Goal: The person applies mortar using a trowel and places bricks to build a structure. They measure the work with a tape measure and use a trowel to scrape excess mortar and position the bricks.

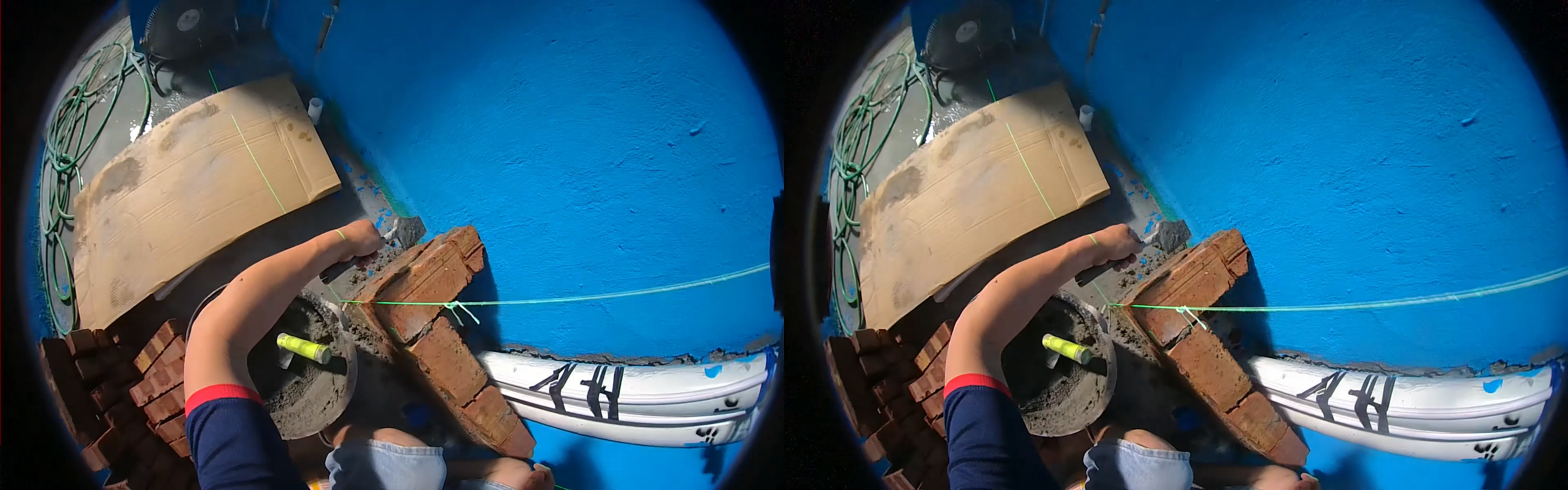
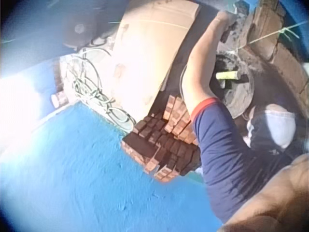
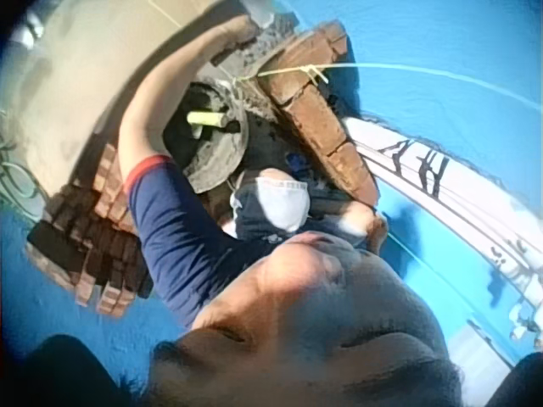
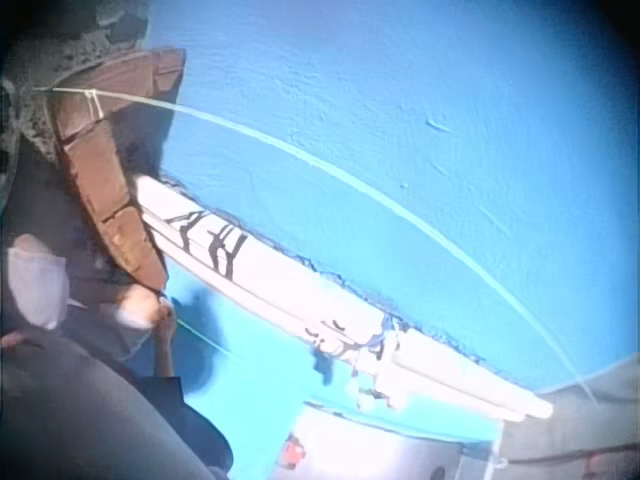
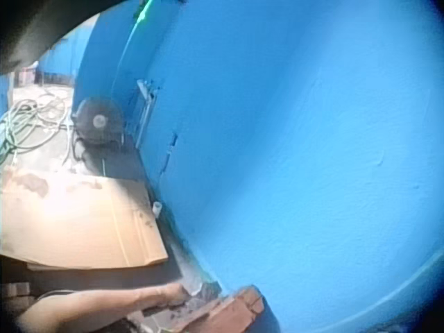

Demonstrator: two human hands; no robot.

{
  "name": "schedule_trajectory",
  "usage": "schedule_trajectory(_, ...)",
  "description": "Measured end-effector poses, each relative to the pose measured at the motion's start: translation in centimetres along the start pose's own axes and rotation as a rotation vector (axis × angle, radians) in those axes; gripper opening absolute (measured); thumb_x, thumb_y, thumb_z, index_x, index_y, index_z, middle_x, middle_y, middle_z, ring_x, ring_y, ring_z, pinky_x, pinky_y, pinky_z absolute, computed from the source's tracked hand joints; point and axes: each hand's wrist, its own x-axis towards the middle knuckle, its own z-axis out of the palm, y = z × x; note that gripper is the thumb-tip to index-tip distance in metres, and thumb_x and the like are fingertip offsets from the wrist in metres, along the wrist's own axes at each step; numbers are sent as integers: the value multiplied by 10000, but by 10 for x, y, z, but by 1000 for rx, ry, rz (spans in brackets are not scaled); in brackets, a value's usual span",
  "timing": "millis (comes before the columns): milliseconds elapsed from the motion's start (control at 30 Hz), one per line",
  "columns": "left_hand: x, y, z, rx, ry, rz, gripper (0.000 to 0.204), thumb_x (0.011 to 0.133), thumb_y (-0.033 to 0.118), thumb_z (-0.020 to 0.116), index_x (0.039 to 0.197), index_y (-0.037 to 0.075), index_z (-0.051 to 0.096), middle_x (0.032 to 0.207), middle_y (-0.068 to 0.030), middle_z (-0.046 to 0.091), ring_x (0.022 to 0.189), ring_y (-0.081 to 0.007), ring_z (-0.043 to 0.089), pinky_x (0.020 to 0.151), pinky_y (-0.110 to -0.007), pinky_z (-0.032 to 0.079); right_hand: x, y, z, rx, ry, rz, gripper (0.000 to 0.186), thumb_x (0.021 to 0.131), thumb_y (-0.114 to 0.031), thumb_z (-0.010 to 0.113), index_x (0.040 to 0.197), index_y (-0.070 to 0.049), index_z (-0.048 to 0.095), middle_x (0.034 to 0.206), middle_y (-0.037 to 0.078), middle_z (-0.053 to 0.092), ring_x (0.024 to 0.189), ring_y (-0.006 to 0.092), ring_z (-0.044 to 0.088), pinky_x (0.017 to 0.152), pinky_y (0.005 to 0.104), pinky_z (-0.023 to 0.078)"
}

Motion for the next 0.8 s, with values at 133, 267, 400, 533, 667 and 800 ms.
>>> schedule_trajectory(133,11,-10,10,-67,-36,-19,217,914,114,560,742,-18,573,658,-100,574,493,-177,536,416,-334,414,4,-36,5,3,59,47,345,987,-315,535,1130,-32,668,1085,141,684,904,260,634,783,397,510)
schedule_trajectory(267,7,-13,13,-147,-112,-24,213,910,119,558,746,-15,570,663,-95,565,490,-172,528,410,-325,406,13,-55,11,-18,113,-1,340,982,-309,527,1096,-24,674,1055,153,687,894,265,635,781,397,506)
schedule_trajectory(400,6,-6,22,-197,-132,25,202,917,132,547,782,-18,566,698,-90,563,511,-166,530,423,-328,410,20,-62,14,-16,136,-23,313,967,-281,529,1066,-19,668,1023,147,683,870,258,633,768,388,505)
schedule_trajectory(533,15,4,29,-239,-134,37,196,936,134,545,826,-27,566,704,-91,560,525,-167,530,442,-322,419,22,-71,13,-7,157,-49,286,951,-253,532,1037,-14,663,991,142,679,847,251,630,754,379,503)
schedule_trajectory(667,29,4,31,-332,-187,-2,199,966,149,537,861,-16,570,725,-78,551,530,-155,494,455,-329,399,22,-78,14,-7,181,-67,259,935,-225,534,1007,-9,657,959,137,676,823,245,627,741,371,502)
schedule_trajectory(800,37,-2,29,-411,-233,-32,181,975,146,525,893,-11,562,725,-63,529,535,-133,457,459,-315,371,22,-83,18,-5,200,-78,232,919,-197,537,978,-4,651,927,132,672,800,238,625,728,362,501)
